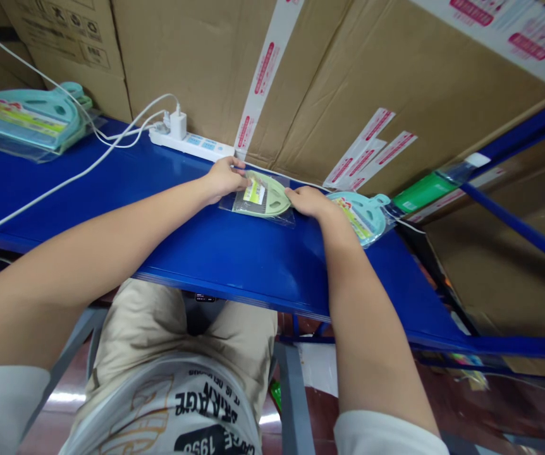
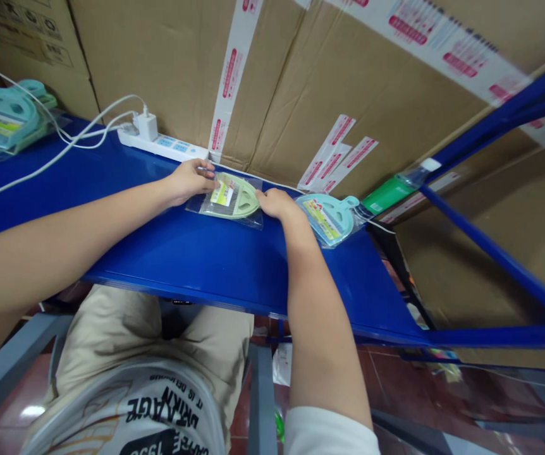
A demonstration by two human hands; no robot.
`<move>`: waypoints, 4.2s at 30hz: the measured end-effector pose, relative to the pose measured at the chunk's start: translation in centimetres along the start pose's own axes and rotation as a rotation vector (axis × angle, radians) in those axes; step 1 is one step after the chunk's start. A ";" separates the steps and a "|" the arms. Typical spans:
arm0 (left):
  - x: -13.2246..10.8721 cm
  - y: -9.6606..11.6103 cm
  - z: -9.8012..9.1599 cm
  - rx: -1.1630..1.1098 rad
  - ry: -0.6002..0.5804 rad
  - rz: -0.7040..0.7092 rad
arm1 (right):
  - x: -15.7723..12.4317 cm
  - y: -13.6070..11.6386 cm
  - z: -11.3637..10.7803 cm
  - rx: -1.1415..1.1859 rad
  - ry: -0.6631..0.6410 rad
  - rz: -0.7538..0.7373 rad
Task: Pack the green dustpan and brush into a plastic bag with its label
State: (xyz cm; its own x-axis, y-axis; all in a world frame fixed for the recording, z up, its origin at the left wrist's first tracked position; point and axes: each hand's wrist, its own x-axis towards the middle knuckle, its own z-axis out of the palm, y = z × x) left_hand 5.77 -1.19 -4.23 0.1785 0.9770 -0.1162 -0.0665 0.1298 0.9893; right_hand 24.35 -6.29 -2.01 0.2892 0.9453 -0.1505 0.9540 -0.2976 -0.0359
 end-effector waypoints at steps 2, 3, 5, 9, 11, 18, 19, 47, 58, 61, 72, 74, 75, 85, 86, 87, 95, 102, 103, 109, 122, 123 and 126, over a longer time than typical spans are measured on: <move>-0.2 -0.1 0.0 0.042 -0.040 -0.021 | 0.0 0.0 0.0 0.006 0.002 0.004; -0.3 -0.1 0.0 0.067 -0.064 -0.026 | 0.0 0.0 0.0 0.011 0.002 0.006; -0.5 -0.1 -0.1 0.107 -0.101 -0.020 | 0.0 0.1 0.0 0.020 -0.001 0.005; -0.2 -0.1 -0.4 0.155 -0.098 0.040 | 0.1 0.2 0.0 0.018 -0.002 -0.003; 0.1 -0.2 -0.5 0.189 -0.090 0.068 | 0.2 0.2 0.0 0.017 0.001 -0.009; 0.8 -0.7 -0.4 0.259 -0.084 0.097 | 0.6 0.5 0.3 0.019 0.018 -0.017; 0.7 -0.7 -0.5 0.257 -0.088 0.097 | 0.6 0.5 0.3 0.017 0.020 -0.019; 2.5 -1.2 -0.4 0.402 -0.094 0.290 | 0.8 0.4 0.2 -0.003 0.007 -0.040; 2.4 -1.7 -0.1 0.297 -0.100 0.284 | 0.7 0.4 0.2 -0.023 0.011 -0.054; 2.1 -1.8 0.1 0.221 -0.120 0.273 | 0.8 0.4 0.2 -0.025 0.012 -0.054; 3.1 -2.3 0.2 0.297 -0.137 0.321 | 0.8 0.4 0.2 -0.005 0.002 -0.041; 3.2 -2.4 0.3 0.256 -0.146 0.315 | 0.7 0.4 0.1 -0.001 0.000 -0.038; 3.1 -2.4 0.3 0.225 -0.151 0.317 | 0.7 0.4 0.1 -0.001 0.000 -0.037; 3.5 -3.1 0.2 0.090 -0.212 0.364 | 1.0 0.4 0.4 -0.013 0.018 -0.041; 3.6 -3.1 0.3 0.100 -0.214 0.356 | 1.1 0.4 0.5 -0.015 0.019 -0.044; 3.6 -3.1 0.3 0.112 -0.217 0.349 | 1.1 0.4 0.5 -0.017 0.019 -0.048; 3.7 -3.1 0.4 0.228 -0.245 0.335 | 1.2 0.4 0.7 0.002 0.033 -0.067; 4.3 -3.4 0.2 0.313 -0.305 0.371 | 1.5 0.6 1.0 0.016 0.053 -0.067; 4.3 -3.3 0.1 0.346 -0.314 0.382 | 1.5 0.6 1.0 0.018 0.055 -0.066; 3.6 -2.4 -0.9 0.782 -0.272 0.578 | 0.9 0.3 0.5 0.005 0.026 -0.056; 3.8 -2.2 -1.9 0.956 -0.254 0.566 | 0.9 0.5 0.5 0.017 0.029 -0.087; 3.7 -2.2 -1.9 0.952 -0.253 0.564 | 0.9 0.5 0.4 0.024 0.028 -0.088; 3.6 -2.0 -2.0 0.926 -0.256 0.559 | 1.0 0.6 0.3 0.060 0.035 -0.079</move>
State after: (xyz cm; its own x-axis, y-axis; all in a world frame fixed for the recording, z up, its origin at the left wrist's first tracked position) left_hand 4.54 2.44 -6.86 0.5568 0.7811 0.2825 0.5391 -0.5986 0.5925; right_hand 25.22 -5.61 -2.47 0.2173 0.9699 -0.1100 0.9678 -0.2287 -0.1054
